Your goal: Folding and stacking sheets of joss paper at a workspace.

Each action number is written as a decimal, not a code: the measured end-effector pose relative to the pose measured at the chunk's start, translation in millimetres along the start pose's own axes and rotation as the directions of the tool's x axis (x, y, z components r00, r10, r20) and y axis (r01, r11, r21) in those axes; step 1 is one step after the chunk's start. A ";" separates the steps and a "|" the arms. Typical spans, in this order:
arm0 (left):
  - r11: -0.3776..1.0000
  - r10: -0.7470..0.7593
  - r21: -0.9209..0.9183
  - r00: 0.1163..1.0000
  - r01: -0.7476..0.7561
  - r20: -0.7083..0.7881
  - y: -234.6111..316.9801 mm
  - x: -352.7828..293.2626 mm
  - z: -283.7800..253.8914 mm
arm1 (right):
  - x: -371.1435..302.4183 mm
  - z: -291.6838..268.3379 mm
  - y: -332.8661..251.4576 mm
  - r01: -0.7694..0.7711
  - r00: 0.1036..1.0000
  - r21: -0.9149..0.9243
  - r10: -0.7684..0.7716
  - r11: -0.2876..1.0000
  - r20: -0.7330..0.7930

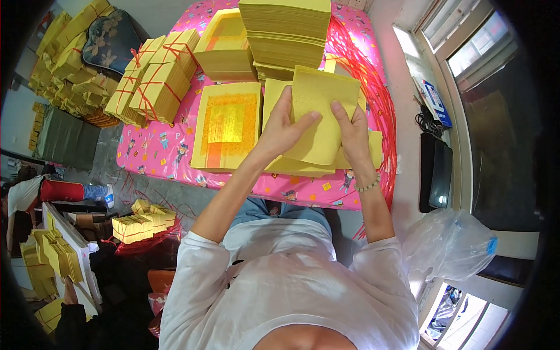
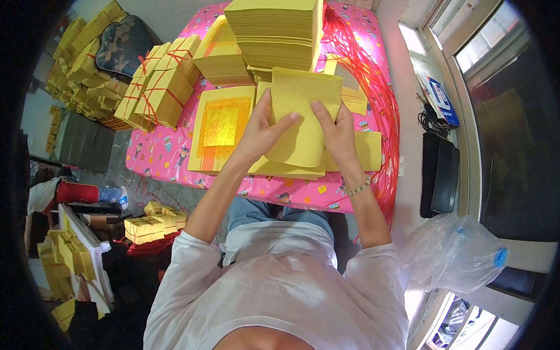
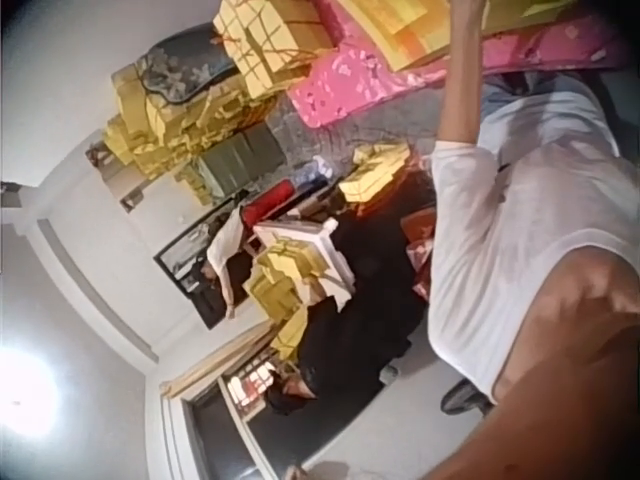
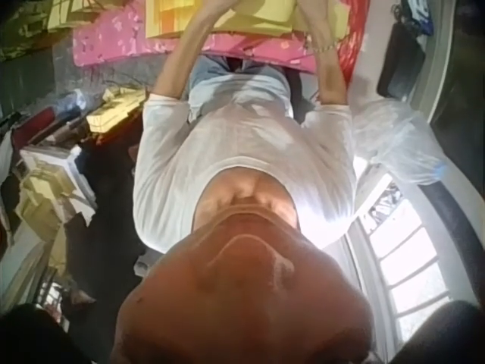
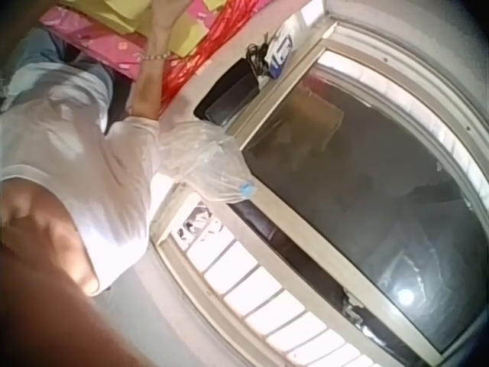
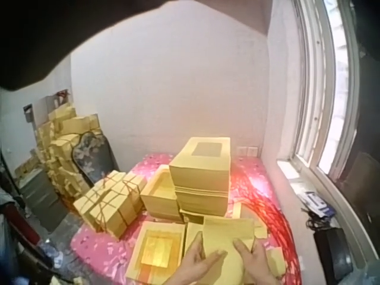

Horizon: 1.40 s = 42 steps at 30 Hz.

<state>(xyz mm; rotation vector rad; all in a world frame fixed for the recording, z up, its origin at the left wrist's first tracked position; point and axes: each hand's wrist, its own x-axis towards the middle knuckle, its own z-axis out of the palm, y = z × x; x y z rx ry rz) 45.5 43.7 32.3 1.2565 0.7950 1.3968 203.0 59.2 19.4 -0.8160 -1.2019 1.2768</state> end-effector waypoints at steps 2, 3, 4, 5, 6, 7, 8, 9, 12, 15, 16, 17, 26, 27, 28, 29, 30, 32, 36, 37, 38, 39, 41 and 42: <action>1.000 0.012 -0.003 1.000 -0.012 0.020 5.8 -0.3 2.1 | -1.4 -1.0 -2.7 0.003 1.000 0.023 -0.003 1.000 -0.012; 0.991 -0.092 -0.097 0.995 0.096 0.040 9.8 0.1 1.2 | -1.1 -2.3 -4.3 -0.005 1.000 0.034 0.006 0.999 -0.023; 0.961 -0.195 -0.188 0.978 0.205 0.068 15.0 -0.9 1.0 | -2.1 -2.8 -5.4 -0.016 0.999 0.047 0.018 0.999 -0.034; 0.959 -0.202 -0.190 0.977 0.211 0.065 17.7 -0.4 0.8 | -1.6 -3.5 -6.1 -0.023 0.999 0.047 0.025 0.999 -0.035; 0.964 -0.224 -0.137 0.973 0.229 0.055 19.6 1.8 0.1 | 0.6 -4.3 -6.4 -0.027 0.999 0.061 0.029 0.998 -0.033; 0.965 -0.245 -0.085 0.968 0.248 0.042 21.1 3.4 -0.4 | 2.4 -4.4 -6.7 -0.031 0.999 0.075 0.034 0.997 -0.029; 0.963 -0.252 -0.088 0.967 0.254 0.038 22.2 4.8 -0.6 | 3.5 -3.4 -6.6 -0.040 0.999 0.074 0.042 0.996 -0.029; 0.950 -0.286 -0.119 0.958 0.287 0.030 22.9 6.3 -0.6 | 4.5 -1.8 -6.4 -0.046 0.998 0.098 0.050 0.994 -0.039; 0.928 -0.351 -0.149 0.936 0.342 -0.035 25.3 9.2 7.6 | 7.8 -1.4 -3.9 -0.083 0.994 0.133 0.091 0.988 -0.060; 0.916 -0.391 -0.122 0.918 0.381 -0.071 24.6 13.3 9.9 | 10.6 1.3 -5.2 -0.119 0.987 0.154 0.134 0.981 -0.088; 0.912 -0.405 -0.097 0.913 0.399 -0.050 23.8 14.9 9.1 | 11.1 2.1 -5.2 -0.127 0.984 0.163 0.145 0.978 -0.105; 0.911 -0.407 -0.099 0.912 0.401 -0.051 21.6 16.9 7.4 | 12.0 1.9 -4.3 -0.130 0.983 0.163 0.148 0.978 -0.105; 0.920 -0.370 -0.119 0.928 0.373 0.049 7.7 17.5 3.8 | 9.5 1.7 -4.3 -0.129 0.980 0.152 0.149 0.980 -0.129; 0.928 -0.370 -0.049 0.929 0.369 -0.017 6.0 13.9 5.8 | 7.1 2.9 -6.2 -0.112 0.983 0.128 0.129 0.985 -0.127; 0.931 -0.362 0.022 0.929 0.364 -0.084 6.8 11.3 7.8 | 5.6 4.7 -7.9 -0.094 0.987 0.106 0.107 0.990 -0.123; 0.933 -0.356 0.025 0.931 0.359 -0.083 1.6 9.8 7.6 | 4.7 5.9 -9.0 -0.087 0.988 0.106 0.100 0.990 -0.122; 0.975 -0.199 0.081 0.976 0.206 -0.088 -8.1 7.7 6.1 | 3.8 6.9 -9.6 -0.064 0.991 0.083 0.073 0.994 -0.116; 0.990 -0.031 0.138 0.996 0.042 -0.080 -12.0 4.5 6.6 | 2.8 5.3 -9.9 -0.033 0.993 0.060 0.040 0.998 -0.111; 0.986 0.060 0.159 0.998 -0.055 -0.027 -9.7 -3.4 7.1 | 2.8 -7.0 -11.1 -0.096 0.992 0.144 0.107 0.985 -0.067; 0.980 0.064 0.189 0.998 -0.060 -0.016 -7.6 -5.7 7.4 | 2.9 -7.9 -11.5 -0.124 0.988 0.163 0.136 0.979 -0.067; 0.979 0.068 0.191 0.998 -0.064 -0.015 -5.8 -8.0 9.5 | 2.4 -7.1 -11.3 -0.120 0.989 0.164 0.132 0.979 -0.066; 0.975 0.112 0.198 0.994 -0.106 -0.020 -3.9 -10.3 12.4 | 1.6 -5.7 -10.8 -0.096 0.991 0.160 0.109 0.983 -0.077; 0.967 0.161 0.205 0.987 -0.153 -0.025 -2.5 -12.5 12.9 | 0.7 -3.0 -10.6 -0.067 0.993 0.154 0.081 0.986 -0.087; 0.965 0.154 0.217 0.988 -0.150 -0.002 -4.9 -13.8 10.2 | 0.1 -2.1 -10.2 -0.040 0.994 0.142 0.054 0.989 -0.098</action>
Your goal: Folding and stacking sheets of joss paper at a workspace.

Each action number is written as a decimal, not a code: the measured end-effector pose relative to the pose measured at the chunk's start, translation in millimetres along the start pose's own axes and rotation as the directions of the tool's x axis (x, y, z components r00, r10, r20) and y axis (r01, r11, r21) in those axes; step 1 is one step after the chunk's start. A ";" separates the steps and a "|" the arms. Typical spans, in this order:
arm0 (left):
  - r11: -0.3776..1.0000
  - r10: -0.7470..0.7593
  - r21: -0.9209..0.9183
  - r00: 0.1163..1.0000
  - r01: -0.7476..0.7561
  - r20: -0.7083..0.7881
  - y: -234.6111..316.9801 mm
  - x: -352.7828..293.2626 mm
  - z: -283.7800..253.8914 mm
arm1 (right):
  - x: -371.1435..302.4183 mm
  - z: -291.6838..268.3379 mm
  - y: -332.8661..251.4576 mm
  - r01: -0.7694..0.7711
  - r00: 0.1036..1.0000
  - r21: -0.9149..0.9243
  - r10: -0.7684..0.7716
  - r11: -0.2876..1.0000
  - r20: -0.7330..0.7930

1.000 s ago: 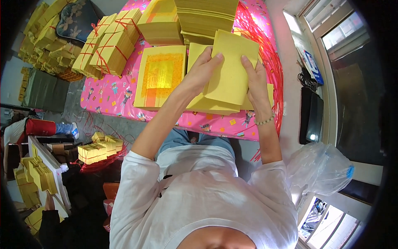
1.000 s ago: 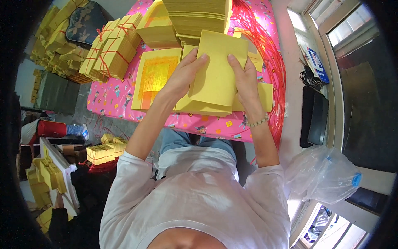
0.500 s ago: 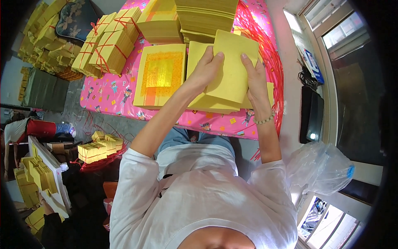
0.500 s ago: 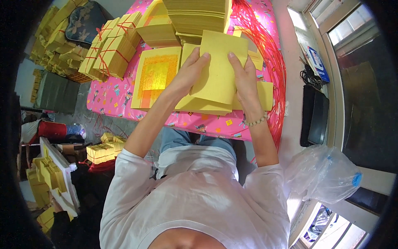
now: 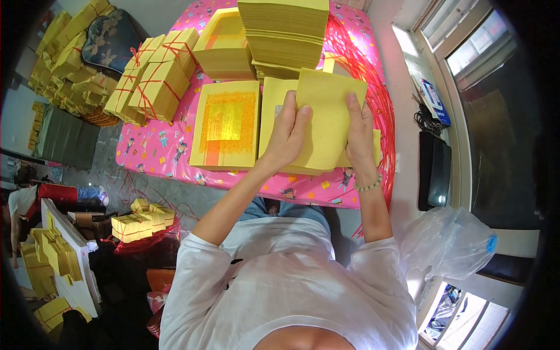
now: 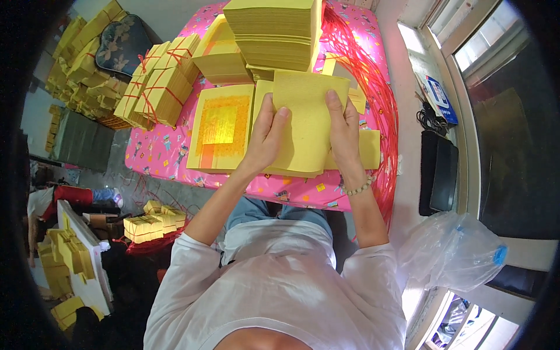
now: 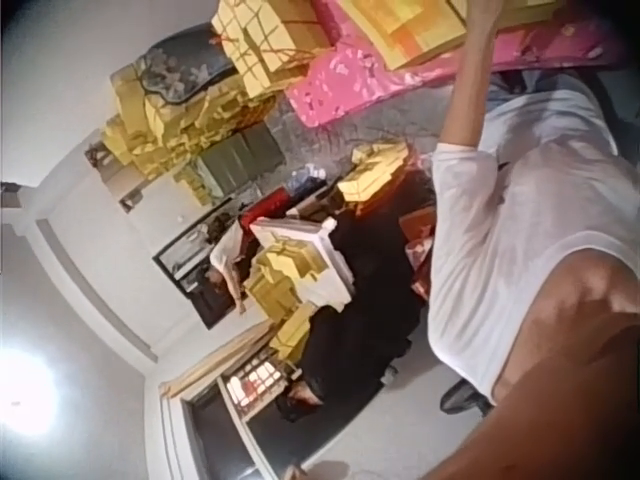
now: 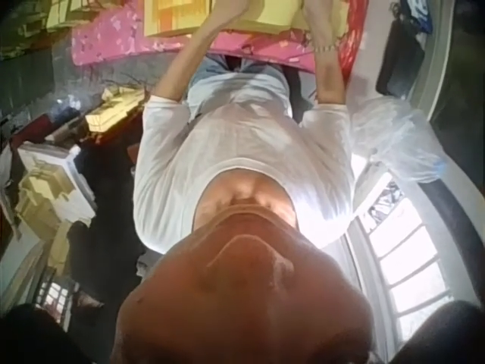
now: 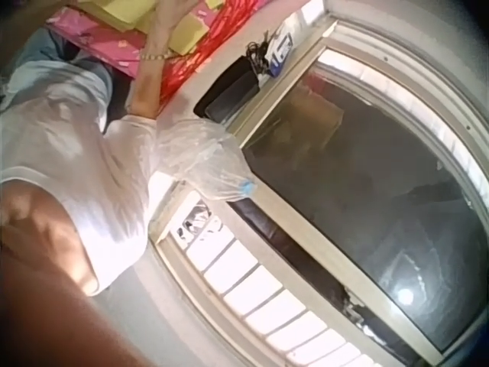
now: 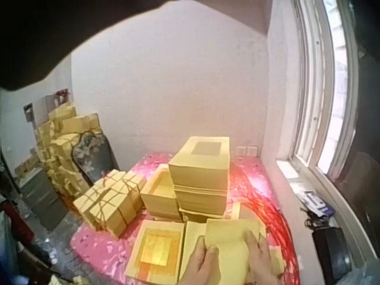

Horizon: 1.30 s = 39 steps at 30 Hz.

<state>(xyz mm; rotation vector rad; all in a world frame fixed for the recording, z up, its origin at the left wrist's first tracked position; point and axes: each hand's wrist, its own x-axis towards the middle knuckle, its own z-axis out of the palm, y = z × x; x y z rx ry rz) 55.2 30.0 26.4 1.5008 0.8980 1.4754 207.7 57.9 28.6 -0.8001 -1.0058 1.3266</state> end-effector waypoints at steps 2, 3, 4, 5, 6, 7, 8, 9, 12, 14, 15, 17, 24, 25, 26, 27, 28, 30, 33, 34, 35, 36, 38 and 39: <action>1.000 -0.002 0.011 1.000 0.002 0.027 -1.4 -2.4 -1.7 | -3.2 2.3 -1.0 0.031 0.999 -0.010 -0.031 0.999 -0.010; 1.000 -0.014 0.000 0.999 0.014 0.031 -2.0 -3.7 -2.0 | -5.4 4.4 -2.7 0.042 0.999 -0.007 -0.042 0.999 -0.020; 1.000 -0.026 -0.010 0.999 0.026 0.033 -2.1 -4.4 -2.6 | -6.5 6.4 -4.6 0.052 0.998 -0.003 -0.053 0.999 -0.029; 1.000 -0.025 -0.009 0.999 0.026 0.034 -3.6 -5.2 -4.2 | -7.0 7.8 -6.5 0.054 0.998 -0.003 -0.054 0.999 -0.029; 0.997 -0.055 -0.056 0.998 0.057 0.030 -5.9 -5.9 -6.1 | -7.7 9.0 -8.5 0.051 0.998 -0.033 -0.052 0.998 -0.018; 0.991 -0.087 -0.103 0.996 0.090 0.029 -2.7 -5.3 -5.8 | -9.0 8.7 -10.1 0.048 0.999 -0.063 -0.049 0.997 -0.010; 0.990 -0.090 -0.104 0.995 0.093 0.034 0.4 -4.6 -4.8 | -8.8 7.4 -11.4 0.047 0.999 -0.063 -0.048 0.997 -0.016; 0.977 -0.114 -0.179 0.993 0.113 0.004 3.8 -3.8 -3.8 | -6.2 5.5 -12.5 0.048 0.999 -0.092 -0.049 0.995 -0.009; 0.953 -0.181 -0.244 0.983 0.177 0.007 5.5 -0.6 -7.3 | 3.8 1.7 -9.7 0.057 0.998 -0.152 -0.059 0.987 -0.005; 0.927 -0.265 -0.267 0.964 0.262 0.023 1.2 2.3 -10.1 | 10.6 -2.5 -3.8 0.060 0.998 -0.185 -0.062 0.981 -0.008; 0.919 -0.306 -0.248 0.951 0.307 0.041 -3.6 2.0 -15.7 | 13.7 -4.5 -0.4 0.027 1.000 -0.231 -0.026 0.972 0.009; 0.895 -0.356 -0.271 0.933 0.355 0.044 -4.7 3.2 -19.7 | 19.2 -8.4 1.7 -0.007 1.000 -0.276 0.012 0.961 0.019; 0.796 -0.532 -0.304 0.845 0.524 0.063 -13.4 4.0 -32.2 | 33.2 -22.8 23.3 -0.076 0.993 -0.338 0.101 0.938 0.057; 0.768 -0.570 -0.309 0.819 0.560 0.066 -10.9 3.7 -34.1 | 32.9 -22.1 22.8 -0.147 0.980 -0.384 0.186 0.912 0.068; 0.768 -0.573 -0.309 0.817 0.561 0.060 -10.2 3.5 -36.4 | 27.3 -13.1 11.9 -0.150 0.979 -0.382 0.191 0.912 0.073; 0.771 -0.566 -0.325 0.823 0.547 0.043 -10.1 3.4 -38.7 | 18.6 -5.0 -1.4 -0.241 0.957 -0.379 0.284 0.893 0.061; 0.774 -0.558 -0.341 0.829 0.534 0.030 -9.1 4.2 -38.8 | 10.8 -0.5 -10.1 -0.329 0.927 -0.376 0.372 0.866 0.045; 0.780 -0.551 -0.345 0.835 0.522 0.019 -8.0 6.6 -38.9 | 3.7 -2.0 -6.0 -0.298 0.924 -0.429 0.371 0.853 0.096; 0.786 -0.550 -0.333 0.835 0.520 0.006 -6.3 9.3 -34.0 | 4.7 -15.2 8.9 -0.239 0.920 -0.495 0.357 0.836 0.159; 0.791 -0.552 -0.317 0.834 0.523 -0.002 -6.2 10.1 -32.7 | 7.4 -18.2 12.7 -0.207 0.923 -0.510 0.340 0.835 0.181; 0.787 -0.558 -0.319 0.830 0.527 -0.005 -6.0 10.7 -30.7 | 8.3 -21.4 15.2 -0.213 0.921 -0.510 0.346 0.833 0.180; 0.786 -0.566 -0.308 0.825 0.537 -0.005 -5.8 11.2 -28.3 | 8.7 -24.1 17.0 -0.206 0.924 -0.479 0.331 0.853 0.191; 0.783 -0.575 -0.298 0.818 0.545 -0.013 -9.3 12.5 -28.7 | 7.8 -20.0 14.4 -0.200 0.925 -0.448 0.318 0.871 0.206; 0.792 -0.565 -0.289 0.825 0.538 -0.011 -12.2 13.1 -29.6 | 6.3 -18.5 9.9 -0.220 0.923 -0.479 0.341 0.850 0.180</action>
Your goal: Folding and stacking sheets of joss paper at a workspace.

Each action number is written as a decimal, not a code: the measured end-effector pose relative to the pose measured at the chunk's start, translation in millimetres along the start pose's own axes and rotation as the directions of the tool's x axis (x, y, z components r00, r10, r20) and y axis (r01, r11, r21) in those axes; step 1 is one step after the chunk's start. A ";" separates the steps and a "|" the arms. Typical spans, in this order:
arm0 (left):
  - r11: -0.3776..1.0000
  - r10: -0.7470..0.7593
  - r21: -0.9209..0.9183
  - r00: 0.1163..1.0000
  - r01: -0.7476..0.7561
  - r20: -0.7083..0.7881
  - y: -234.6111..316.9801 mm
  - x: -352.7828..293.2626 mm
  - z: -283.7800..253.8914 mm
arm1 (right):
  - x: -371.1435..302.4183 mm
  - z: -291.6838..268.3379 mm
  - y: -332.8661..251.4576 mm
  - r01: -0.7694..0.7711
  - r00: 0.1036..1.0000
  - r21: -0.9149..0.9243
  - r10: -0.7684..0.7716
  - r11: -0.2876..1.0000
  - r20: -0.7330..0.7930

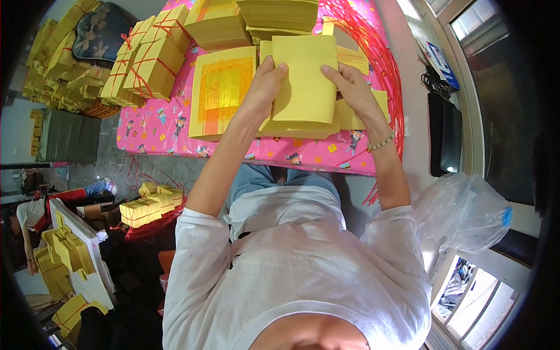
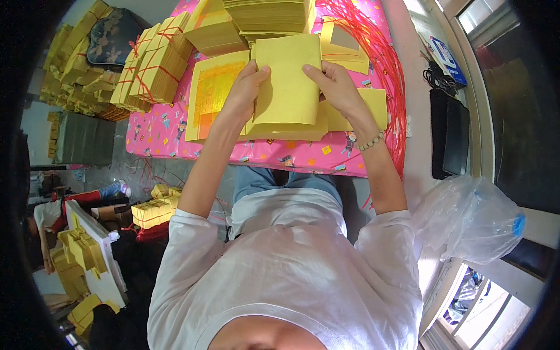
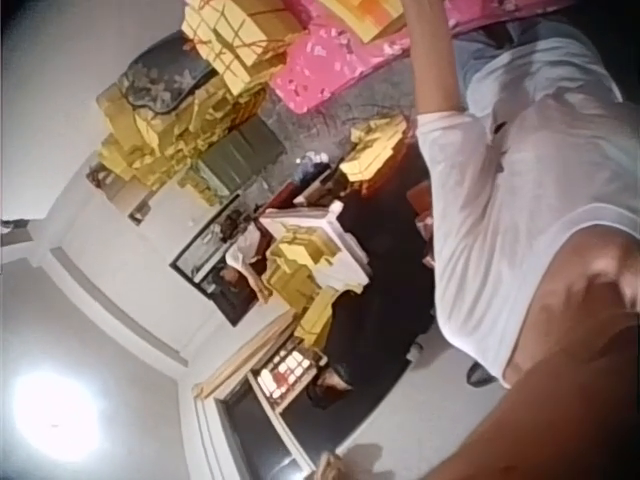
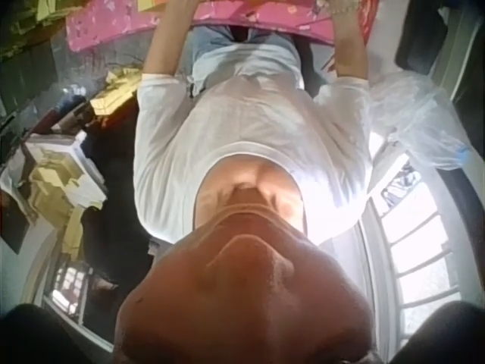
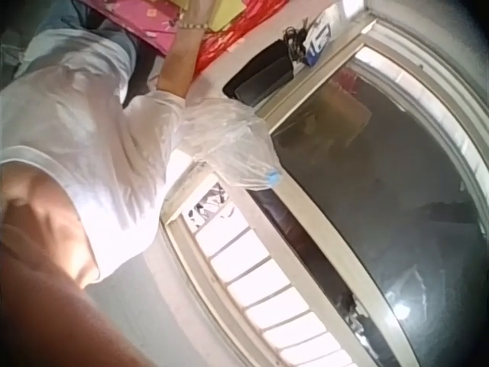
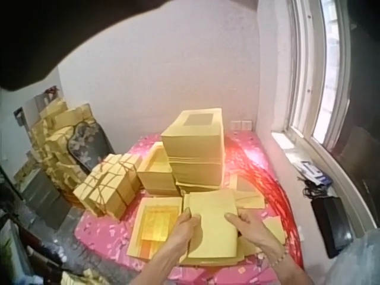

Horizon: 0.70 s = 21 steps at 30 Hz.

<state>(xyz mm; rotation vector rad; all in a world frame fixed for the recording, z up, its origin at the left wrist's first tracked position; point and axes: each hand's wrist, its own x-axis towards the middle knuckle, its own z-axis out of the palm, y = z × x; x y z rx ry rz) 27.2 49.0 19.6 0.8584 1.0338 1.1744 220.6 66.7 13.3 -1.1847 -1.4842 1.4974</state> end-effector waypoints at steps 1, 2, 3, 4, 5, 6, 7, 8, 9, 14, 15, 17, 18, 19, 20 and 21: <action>1.000 0.010 0.009 1.000 -0.010 0.006 -1.0 1.0 -1.0 | -3.3 1.2 -6.0 -0.033 0.999 -0.028 0.032 0.999 -0.014; 1.000 0.008 0.008 1.000 -0.008 0.001 -2.1 1.8 -1.9 | -6.5 1.9 -11.1 -0.035 0.999 -0.028 0.035 0.999 -0.010; 1.000 0.029 -0.005 1.000 -0.029 -0.002 -3.1 2.4 -2.9 | -9.4 2.6 -16.1 -0.096 0.995 -0.034 0.097 0.995 0.014; 0.999 0.049 -0.019 0.999 -0.049 0.001 -2.8 2.4 -0.9 | -11.5 1.4 -18.1 -0.157 0.987 -0.042 0.159 0.987 0.031; 0.999 0.047 -0.021 0.999 -0.047 0.002 -2.2 2.0 0.4 | -11.5 1.1 -13.4 -0.160 0.987 -0.043 0.161 0.986 0.030; 0.998 0.063 0.025 0.998 -0.063 -0.004 -1.4 1.6 1.5 | -10.9 1.5 -5.1 -0.081 0.996 -0.013 0.082 0.997 0.029; 0.994 0.079 0.070 0.997 -0.079 -0.011 -0.3 0.7 2.3 | -11.3 2.8 -2.2 -0.003 1.000 0.017 0.002 1.000 0.028; 0.995 0.078 0.069 0.997 -0.077 -0.011 -0.2 0.8 2.7 | -11.4 2.5 -1.8 -0.005 1.000 0.016 0.005 1.000 0.028; 0.997 0.069 0.037 0.998 -0.068 -0.002 0.0 1.1 3.2 | -11.7 2.6 -2.9 -0.018 1.000 0.005 0.018 1.000 0.013; 0.995 0.097 0.014 0.995 -0.097 0.001 0.0 2.6 0.0 | -18.5 0.4 -11.7 -0.130 0.990 -0.109 0.135 0.986 0.046; 0.994 0.104 0.036 0.995 -0.104 0.001 0.3 1.0 0.2 | -19.1 -0.2 -5.4 -0.073 0.995 -0.106 0.080 0.992 0.059; 0.992 0.110 0.058 0.994 -0.110 0.012 1.2 -1.6 2.7 | -19.8 -1.2 2.3 -0.017 0.998 -0.104 0.024 0.994 0.063; 0.993 0.100 0.064 0.995 -0.100 -0.005 1.4 -1.9 4.2 | -19.5 -0.7 4.0 -0.013 0.999 -0.096 0.017 0.995 0.040; 0.993 0.093 0.070 0.995 -0.091 -0.024 2.1 -2.2 4.0 | -18.3 1.4 2.7 -0.007 1.000 -0.088 0.009 0.996 0.021; 0.993 0.096 0.070 0.995 -0.095 -0.019 1.0 -2.2 2.7 | -19.8 2.7 0.0 -0.003 1.000 -0.090 0.005 0.996 0.016; 0.993 0.097 0.064 0.995 -0.095 -0.023 -1.8 -1.9 0.5 | -24.5 4.5 -4.0 -0.051 0.998 -0.087 0.053 0.995 0.025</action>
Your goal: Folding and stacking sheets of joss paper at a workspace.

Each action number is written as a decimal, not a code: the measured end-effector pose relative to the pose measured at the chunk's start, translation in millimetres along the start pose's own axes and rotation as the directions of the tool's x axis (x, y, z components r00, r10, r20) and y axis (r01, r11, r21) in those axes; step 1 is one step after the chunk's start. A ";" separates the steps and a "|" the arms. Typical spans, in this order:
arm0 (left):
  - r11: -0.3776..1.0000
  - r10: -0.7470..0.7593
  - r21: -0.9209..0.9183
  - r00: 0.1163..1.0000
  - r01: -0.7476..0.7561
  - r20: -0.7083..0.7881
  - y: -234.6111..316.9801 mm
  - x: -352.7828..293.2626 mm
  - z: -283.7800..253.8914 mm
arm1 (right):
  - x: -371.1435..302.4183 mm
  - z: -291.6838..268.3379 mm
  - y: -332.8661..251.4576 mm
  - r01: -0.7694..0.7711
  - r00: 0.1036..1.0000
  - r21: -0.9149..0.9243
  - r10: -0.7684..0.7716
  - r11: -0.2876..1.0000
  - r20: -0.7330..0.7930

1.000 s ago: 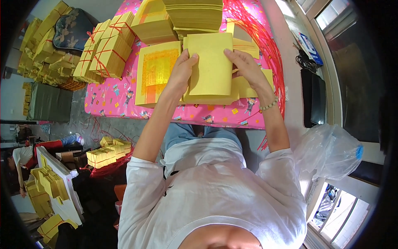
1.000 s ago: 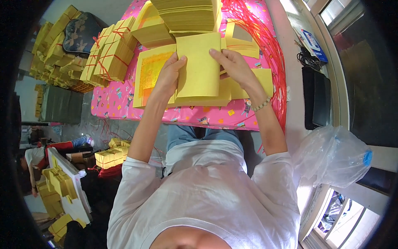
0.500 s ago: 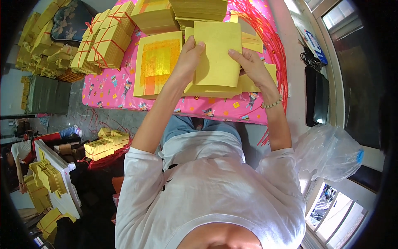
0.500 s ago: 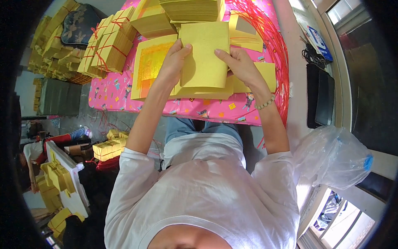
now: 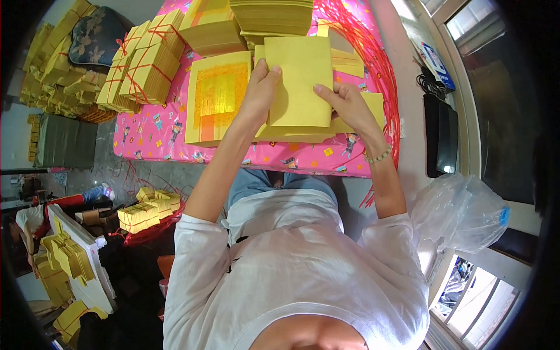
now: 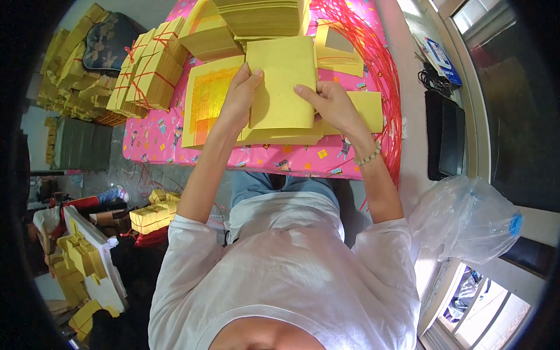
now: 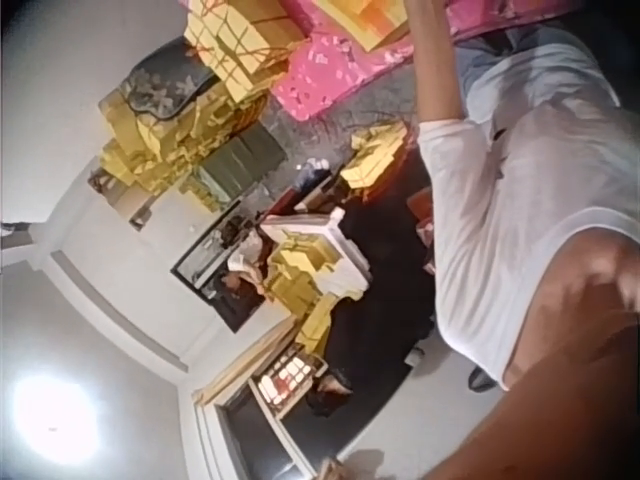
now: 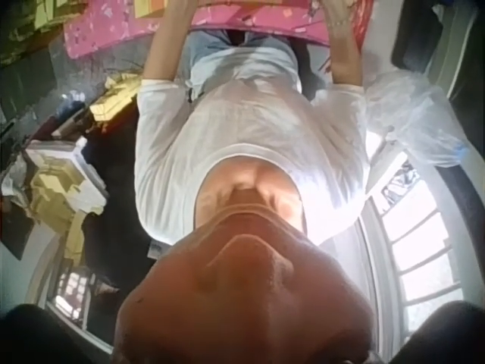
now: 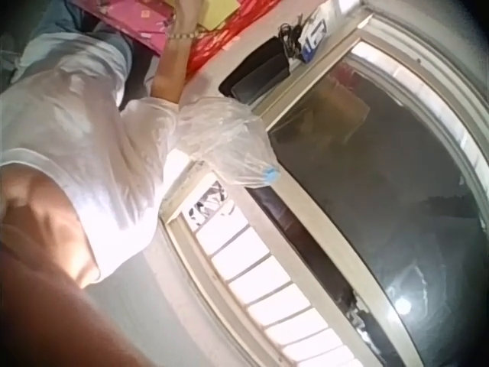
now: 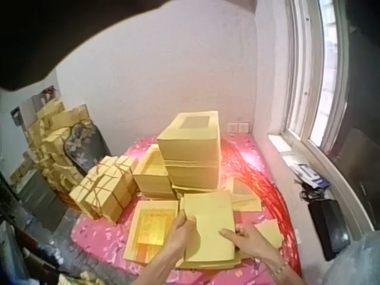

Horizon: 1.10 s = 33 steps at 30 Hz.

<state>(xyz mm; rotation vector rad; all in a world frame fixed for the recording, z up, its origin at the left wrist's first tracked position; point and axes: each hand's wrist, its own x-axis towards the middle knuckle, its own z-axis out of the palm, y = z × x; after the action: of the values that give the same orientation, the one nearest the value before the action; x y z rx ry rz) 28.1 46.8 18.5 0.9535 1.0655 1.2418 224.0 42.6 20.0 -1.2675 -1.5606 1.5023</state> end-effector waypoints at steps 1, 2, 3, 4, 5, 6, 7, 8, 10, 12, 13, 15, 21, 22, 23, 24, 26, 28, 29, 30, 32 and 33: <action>1.000 0.002 -0.007 1.000 -0.002 -0.005 -0.9 -0.1 -0.7 | -5.0 0.6 -3.3 -0.047 0.999 0.002 0.047 0.999 0.013; 1.000 0.008 -0.009 1.000 -0.008 0.000 -1.3 0.4 -2.0 | -9.8 1.3 -2.9 -0.041 0.999 -0.002 0.041 0.999 0.008; 0.999 0.025 -0.027 1.000 -0.025 0.015 -1.4 0.9 -3.5 | -14.2 2.5 -0.1 -0.030 0.999 0.029 0.030 0.999 0.033; 0.998 0.040 -0.045 0.999 -0.039 0.031 -1.5 0.2 -3.2 | -16.5 3.1 4.1 -0.023 0.998 0.062 0.019 0.998 0.057; 0.998 0.045 -0.045 0.998 -0.043 0.037 -2.1 -0.3 -1.8 | -15.6 2.3 8.3 -0.028 0.998 0.021 0.027 0.999 0.052; 0.997 0.073 -0.028 0.997 -0.072 0.029 -2.6 -0.8 -0.1 | -16.0 1.2 9.2 -0.023 0.999 0.020 0.022 1.000 0.047; 0.995 0.101 -0.010 0.995 -0.101 0.020 -3.3 -1.1 0.2 | -16.6 3.5 7.2 -0.039 0.999 0.023 0.038 0.999 0.020; 0.994 0.106 -0.008 0.994 -0.106 0.022 -4.3 -1.3 0.4 | -17.9 5.0 5.6 -0.053 0.999 0.026 0.053 0.998 -0.006; 0.996 0.083 -0.011 0.996 -0.084 -0.037 -5.1 -1.4 1.2 | -25.1 6.7 4.8 -0.052 0.999 0.070 0.052 0.996 0.010; 0.993 0.115 -0.036 0.993 -0.116 -0.041 -4.0 -2.0 1.0 | -28.9 7.5 9.4 -0.051 0.999 0.112 0.048 0.992 0.027; 0.988 0.137 -0.061 0.990 -0.139 -0.047 -3.2 -3.2 2.5 | -29.8 7.7 16.0 -0.041 0.999 0.089 0.039 0.995 0.024; 0.984 0.171 -0.033 0.985 -0.172 -0.037 -1.7 -6.4 5.5 | -29.8 3.9 21.6 -0.025 1.000 0.066 0.024 0.997 0.017; 0.956 0.255 0.149 0.967 -0.252 -0.003 0.0 -28.2 15.9 | -26.8 -1.6 10.3 0.158 0.985 0.260 -0.134 0.953 -0.107; 0.936 0.254 0.251 0.967 -0.245 -0.004 0.7 -33.1 18.0 | -26.1 -6.3 7.7 0.143 0.988 0.244 -0.123 0.959 -0.097; 0.935 0.258 0.252 0.966 -0.251 0.004 0.3 -35.1 19.0 | -26.6 -9.4 5.8 0.129 0.990 0.228 -0.111 0.965 -0.089; 0.935 0.277 0.223 0.961 -0.274 0.019 -2.1 -35.9 19.2 | -29.2 -10.2 4.8 0.135 0.989 0.227 -0.115 0.964 -0.097; 0.932 0.305 0.196 0.952 -0.306 0.036 -6.6 -36.1 15.9 | -31.9 -11.0 2.5 0.074 0.996 0.208 -0.063 0.975 -0.058; 0.935 0.233 0.249 0.966 -0.253 0.110 -7.2 -39.1 11.2 | -35.5 -13.8 -2.8 0.069 0.994 0.240 -0.048 0.968 -0.093; 0.935 0.232 0.248 0.966 -0.254 0.115 -7.2 -41.8 13.7 | -38.1 -15.3 -4.0 0.059 0.992 0.273 -0.026 0.960 -0.123; 0.933 0.230 0.252 0.963 -0.259 0.139 -7.0 -44.6 16.3 | -37.8 -18.6 -1.6 0.059 0.991 0.273 -0.024 0.960 -0.128; 0.932 0.217 0.257 0.961 -0.257 0.173 0.2 -49.6 24.0 | -36.2 -26.0 5.6 0.089 0.989 0.275 -0.052 0.957 -0.138; 0.921 0.181 0.315 0.969 -0.228 0.170 6.0 -50.5 27.2 | -38.1 -29.0 7.8 0.086 0.988 0.280 -0.046 0.956 -0.146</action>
<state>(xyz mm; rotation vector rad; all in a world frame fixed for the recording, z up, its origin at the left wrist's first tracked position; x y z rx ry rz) 52.1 -2.6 36.0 1.4218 1.1066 1.1635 265.3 17.6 23.8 -1.1161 -1.2338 1.5004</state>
